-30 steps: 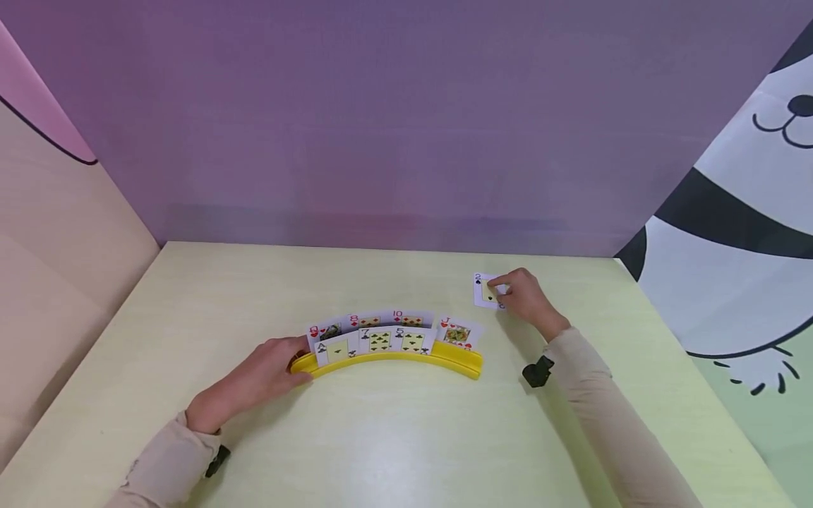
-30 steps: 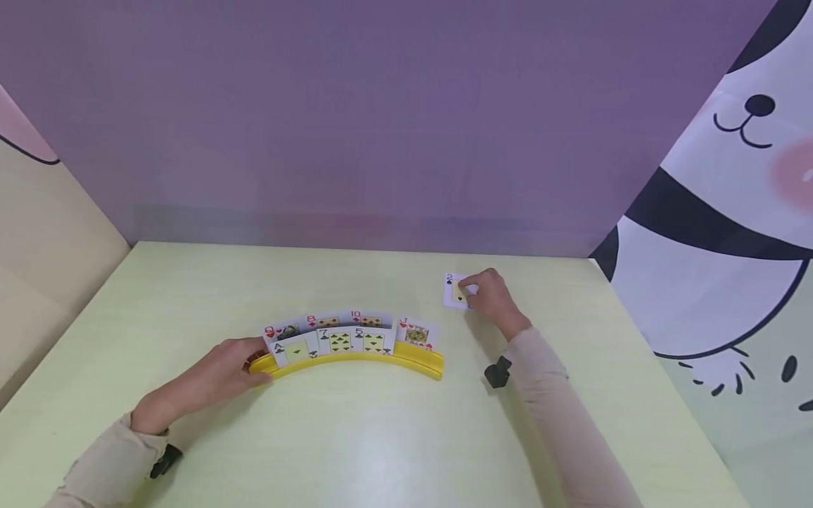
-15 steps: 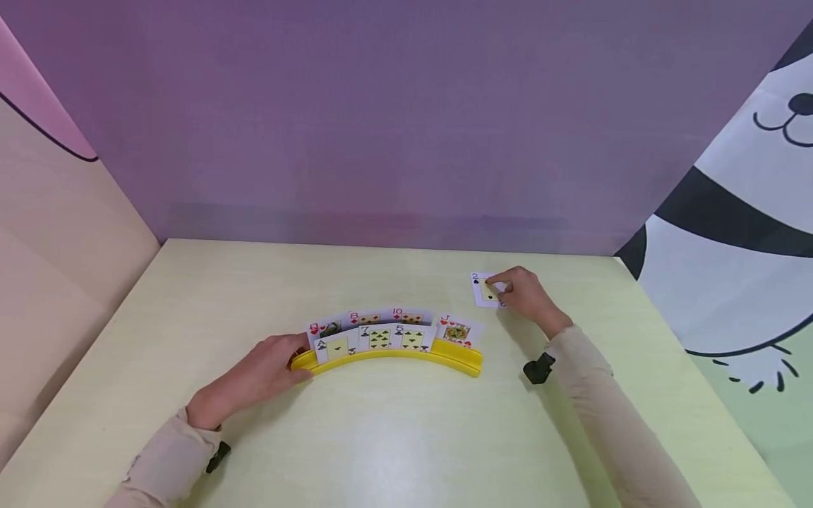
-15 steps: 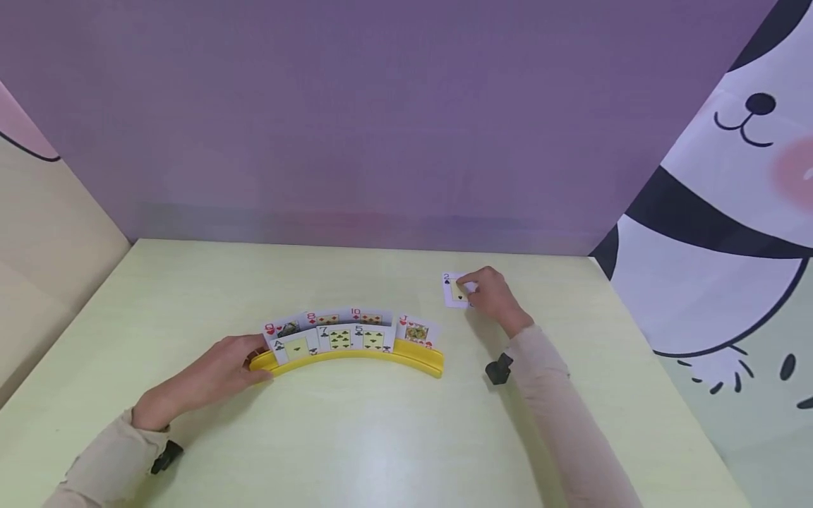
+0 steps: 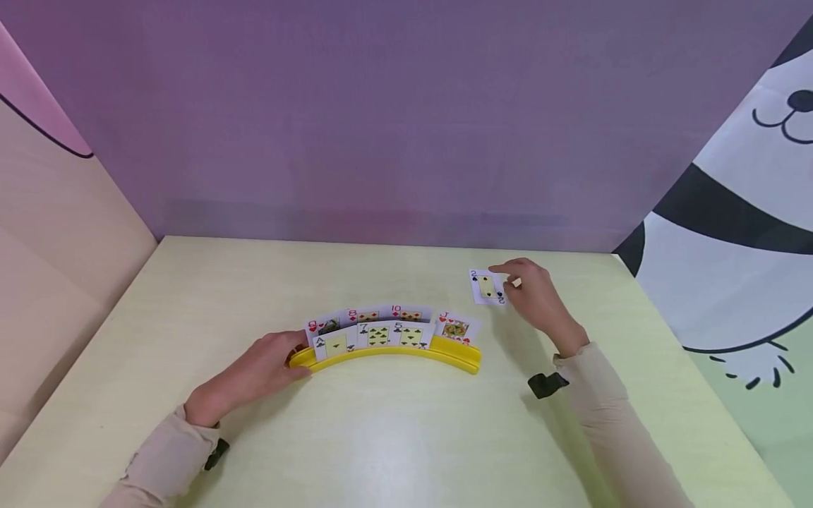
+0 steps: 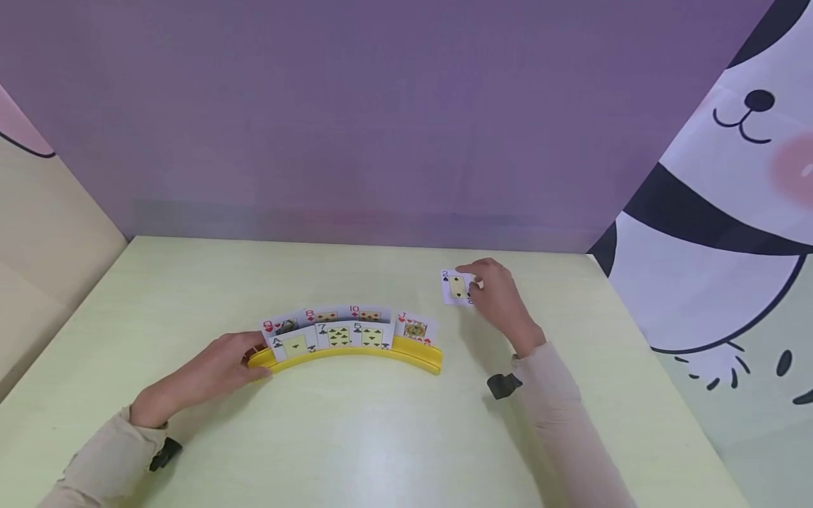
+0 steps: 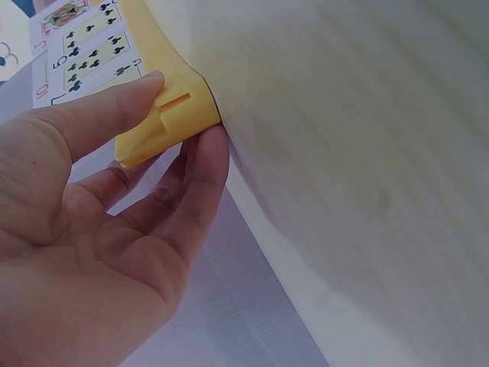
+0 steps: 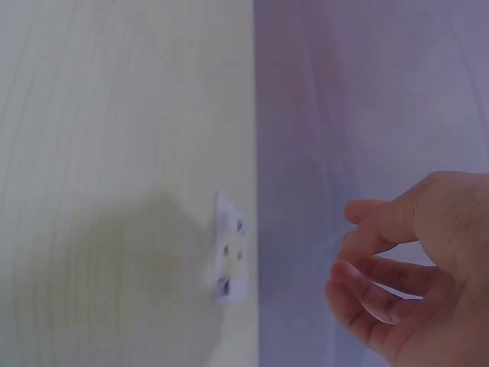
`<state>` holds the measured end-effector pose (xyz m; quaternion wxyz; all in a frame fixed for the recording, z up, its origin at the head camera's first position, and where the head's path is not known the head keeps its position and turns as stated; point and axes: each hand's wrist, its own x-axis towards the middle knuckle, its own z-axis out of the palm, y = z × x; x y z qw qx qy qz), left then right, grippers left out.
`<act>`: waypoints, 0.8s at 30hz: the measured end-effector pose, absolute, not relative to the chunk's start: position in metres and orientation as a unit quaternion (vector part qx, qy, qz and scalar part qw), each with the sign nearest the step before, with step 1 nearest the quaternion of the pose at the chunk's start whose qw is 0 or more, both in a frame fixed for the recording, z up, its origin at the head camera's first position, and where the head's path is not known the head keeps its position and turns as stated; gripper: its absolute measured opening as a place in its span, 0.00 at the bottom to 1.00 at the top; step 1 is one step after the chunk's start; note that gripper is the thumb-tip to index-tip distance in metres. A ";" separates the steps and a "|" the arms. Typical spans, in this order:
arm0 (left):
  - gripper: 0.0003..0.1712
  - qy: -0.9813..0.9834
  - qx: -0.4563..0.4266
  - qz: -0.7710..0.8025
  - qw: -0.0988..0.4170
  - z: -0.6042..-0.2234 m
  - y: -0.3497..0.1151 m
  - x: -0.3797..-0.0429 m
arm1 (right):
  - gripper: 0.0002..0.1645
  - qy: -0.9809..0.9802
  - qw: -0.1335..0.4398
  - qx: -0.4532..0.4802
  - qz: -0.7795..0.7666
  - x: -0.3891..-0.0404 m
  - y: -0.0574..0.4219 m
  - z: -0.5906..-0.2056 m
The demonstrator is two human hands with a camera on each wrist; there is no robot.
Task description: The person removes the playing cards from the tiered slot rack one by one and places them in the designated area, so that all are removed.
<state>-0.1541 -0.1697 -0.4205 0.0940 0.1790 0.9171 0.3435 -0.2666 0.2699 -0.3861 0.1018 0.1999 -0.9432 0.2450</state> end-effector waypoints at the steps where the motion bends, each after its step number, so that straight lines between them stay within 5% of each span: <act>1: 0.29 0.917 0.180 0.342 0.095 -0.420 -0.170 -0.154 | 0.24 -0.942 0.103 0.201 0.247 -0.264 0.268 -0.384; 17: 0.28 0.920 0.173 0.337 0.098 -0.420 -0.171 -0.154 | 0.21 -0.925 0.123 0.240 0.268 -0.230 0.241 -0.350; 24: 0.28 0.917 0.184 0.342 0.095 -0.422 -0.172 -0.155 | 0.19 -0.903 0.184 0.268 0.281 -0.208 0.228 -0.334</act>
